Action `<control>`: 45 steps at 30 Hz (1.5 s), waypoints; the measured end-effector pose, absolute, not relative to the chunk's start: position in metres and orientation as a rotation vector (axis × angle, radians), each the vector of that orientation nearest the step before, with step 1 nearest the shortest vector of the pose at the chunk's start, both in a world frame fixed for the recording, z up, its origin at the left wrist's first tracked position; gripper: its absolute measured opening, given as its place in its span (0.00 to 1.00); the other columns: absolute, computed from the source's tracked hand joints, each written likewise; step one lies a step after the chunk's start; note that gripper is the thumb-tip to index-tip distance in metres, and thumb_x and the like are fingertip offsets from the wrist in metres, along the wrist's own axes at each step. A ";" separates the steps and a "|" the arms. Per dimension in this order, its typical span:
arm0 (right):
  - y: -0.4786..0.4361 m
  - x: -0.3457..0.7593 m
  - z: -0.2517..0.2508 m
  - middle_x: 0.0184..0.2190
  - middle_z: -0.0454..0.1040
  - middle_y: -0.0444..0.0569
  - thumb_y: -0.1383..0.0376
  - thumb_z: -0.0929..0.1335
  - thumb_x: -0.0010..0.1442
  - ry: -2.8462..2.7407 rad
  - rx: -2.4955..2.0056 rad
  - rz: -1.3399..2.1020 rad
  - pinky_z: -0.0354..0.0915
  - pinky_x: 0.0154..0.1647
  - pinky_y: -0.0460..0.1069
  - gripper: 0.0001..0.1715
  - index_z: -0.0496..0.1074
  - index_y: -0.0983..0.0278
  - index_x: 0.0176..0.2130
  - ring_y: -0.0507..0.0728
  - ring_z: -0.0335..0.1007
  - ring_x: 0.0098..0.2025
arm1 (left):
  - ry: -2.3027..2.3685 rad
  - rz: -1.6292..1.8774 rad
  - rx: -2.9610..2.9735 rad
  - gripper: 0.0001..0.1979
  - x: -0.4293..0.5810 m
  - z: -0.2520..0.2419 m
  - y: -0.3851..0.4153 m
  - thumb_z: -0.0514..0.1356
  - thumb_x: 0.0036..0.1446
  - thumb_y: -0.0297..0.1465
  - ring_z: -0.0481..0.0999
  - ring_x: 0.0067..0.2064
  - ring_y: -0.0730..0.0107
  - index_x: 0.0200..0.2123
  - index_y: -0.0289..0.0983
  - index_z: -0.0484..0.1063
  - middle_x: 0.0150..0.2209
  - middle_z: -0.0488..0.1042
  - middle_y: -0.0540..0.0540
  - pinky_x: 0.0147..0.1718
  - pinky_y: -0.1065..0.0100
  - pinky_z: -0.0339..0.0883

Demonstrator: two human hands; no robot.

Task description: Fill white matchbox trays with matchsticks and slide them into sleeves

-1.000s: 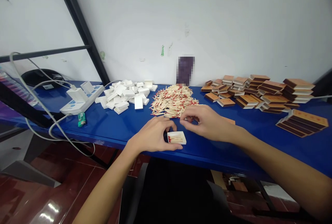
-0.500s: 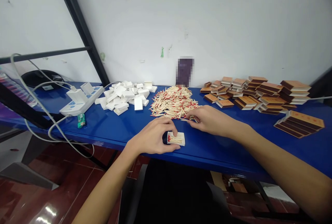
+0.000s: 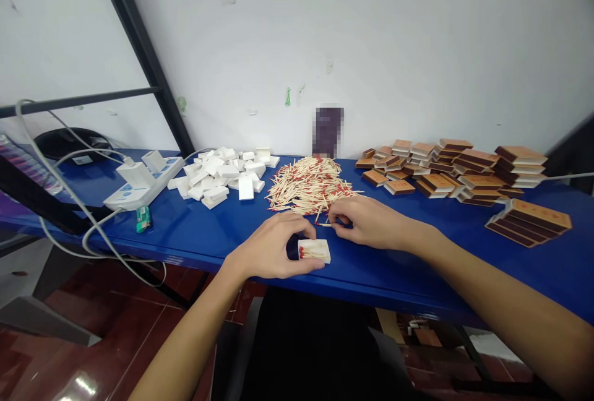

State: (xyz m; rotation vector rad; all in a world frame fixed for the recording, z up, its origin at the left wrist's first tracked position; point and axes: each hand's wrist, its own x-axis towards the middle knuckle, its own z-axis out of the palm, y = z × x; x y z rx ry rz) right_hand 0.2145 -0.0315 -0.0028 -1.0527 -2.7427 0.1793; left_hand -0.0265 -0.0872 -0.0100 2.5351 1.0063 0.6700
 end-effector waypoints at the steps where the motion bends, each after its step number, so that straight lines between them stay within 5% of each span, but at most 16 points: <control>1: -0.032 0.214 -0.003 0.30 0.73 0.46 0.70 0.67 0.56 -2.743 -1.034 0.194 0.54 0.32 0.48 0.04 0.69 0.62 0.29 0.54 0.65 0.31 | 1.042 0.697 2.519 0.15 -0.026 -0.010 -0.087 0.63 0.58 0.44 0.73 0.45 0.62 0.42 0.39 0.72 0.42 0.76 0.47 0.47 0.62 0.64; 5: -0.032 0.214 -0.005 0.30 0.73 0.45 0.69 0.66 0.57 -2.731 -1.013 0.205 0.55 0.32 0.48 0.04 0.69 0.62 0.30 0.53 0.64 0.30 | 1.219 0.815 2.473 0.13 -0.026 -0.013 -0.083 0.53 0.68 0.40 0.74 0.45 0.63 0.42 0.39 0.72 0.42 0.77 0.46 0.47 0.61 0.64; 12: -0.040 0.208 -0.008 0.34 0.73 0.48 0.70 0.65 0.62 -2.723 -0.874 0.205 0.60 0.37 0.49 0.06 0.72 0.63 0.35 0.55 0.68 0.36 | 1.264 0.906 2.497 0.14 -0.027 -0.019 -0.075 0.48 0.70 0.33 0.74 0.47 0.62 0.44 0.38 0.73 0.43 0.77 0.44 0.49 0.60 0.66; 18: -0.038 0.202 -0.014 0.39 0.74 0.51 0.66 0.63 0.67 -2.661 -0.844 0.136 0.62 0.40 0.50 0.11 0.75 0.64 0.42 0.57 0.70 0.40 | 1.090 1.210 2.373 0.15 -0.033 -0.016 -0.074 0.46 0.67 0.26 0.75 0.46 0.65 0.45 0.38 0.73 0.45 0.77 0.44 0.48 0.61 0.69; 24: -0.029 0.204 -0.015 0.36 0.73 0.51 0.69 0.62 0.67 -2.670 -0.905 -0.109 0.60 0.37 0.50 0.16 0.76 0.61 0.48 0.58 0.69 0.38 | 0.744 1.272 2.375 0.18 -0.032 -0.008 -0.085 0.47 0.64 0.23 0.78 0.41 0.67 0.30 0.39 0.74 0.39 0.78 0.45 0.43 0.60 0.72; 31: -0.020 0.197 -0.020 0.36 0.74 0.52 0.67 0.61 0.69 -2.730 -0.805 -0.218 0.57 0.36 0.50 0.16 0.77 0.63 0.44 0.57 0.68 0.37 | 0.782 1.454 2.447 0.06 -0.030 -0.010 -0.086 0.56 0.57 0.25 0.77 0.37 0.67 0.34 0.38 0.73 0.34 0.77 0.47 0.39 0.63 0.71; 39: -0.030 0.204 -0.013 0.41 0.78 0.52 0.67 0.61 0.69 -2.583 -0.730 -0.059 0.61 0.45 0.53 0.14 0.74 0.64 0.46 0.59 0.71 0.42 | 1.124 0.744 2.636 0.11 -0.039 -0.013 -0.072 0.53 0.66 0.28 0.74 0.45 0.64 0.44 0.39 0.75 0.43 0.76 0.45 0.46 0.63 0.68; 45: -0.039 0.193 -0.019 0.38 0.72 0.53 0.67 0.63 0.67 -2.510 -0.712 0.023 0.61 0.41 0.52 0.12 0.77 0.64 0.41 0.58 0.66 0.41 | 1.169 0.716 2.628 0.09 -0.036 -0.018 -0.071 0.56 0.67 0.33 0.73 0.46 0.62 0.47 0.40 0.73 0.42 0.76 0.46 0.45 0.63 0.67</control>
